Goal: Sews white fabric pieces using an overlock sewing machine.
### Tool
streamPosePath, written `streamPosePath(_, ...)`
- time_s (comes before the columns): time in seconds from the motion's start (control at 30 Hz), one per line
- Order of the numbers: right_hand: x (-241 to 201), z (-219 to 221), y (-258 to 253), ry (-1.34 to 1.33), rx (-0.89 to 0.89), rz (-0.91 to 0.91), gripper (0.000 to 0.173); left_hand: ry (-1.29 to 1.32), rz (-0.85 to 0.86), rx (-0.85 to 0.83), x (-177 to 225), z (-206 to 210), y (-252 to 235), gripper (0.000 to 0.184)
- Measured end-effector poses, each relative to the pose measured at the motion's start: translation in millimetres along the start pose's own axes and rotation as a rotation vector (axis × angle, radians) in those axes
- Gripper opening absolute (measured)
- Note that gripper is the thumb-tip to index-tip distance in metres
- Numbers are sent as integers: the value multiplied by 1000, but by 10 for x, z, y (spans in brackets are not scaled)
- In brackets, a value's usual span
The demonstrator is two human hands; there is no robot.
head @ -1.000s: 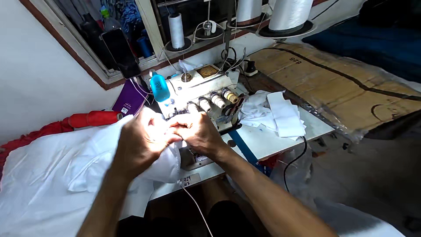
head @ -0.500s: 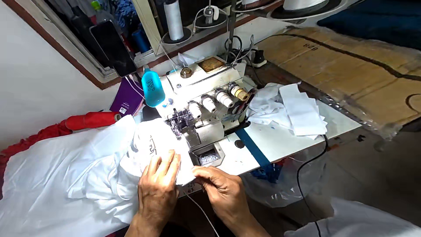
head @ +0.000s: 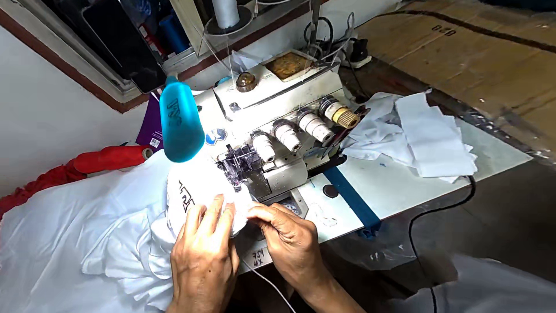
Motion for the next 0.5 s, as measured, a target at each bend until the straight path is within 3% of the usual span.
streamPosePath(0.33,-22,54,72,20,-43,-49,12,-81,-238,-49,-259,412,-389,31)
streamPosePath(0.5,-139,163,118,73,-187,-160,22,-79,-249,-34,-268,-69,96,37)
Point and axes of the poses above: each hand's wrist, its own y-axis away from the middle knuckle, its own z-axis out of the palm, x = y × z, the point moved 5 cm from there along -y, towards the middle knuckle, and after that the axes turned 9 degrees about x, right-handed, at the moved point
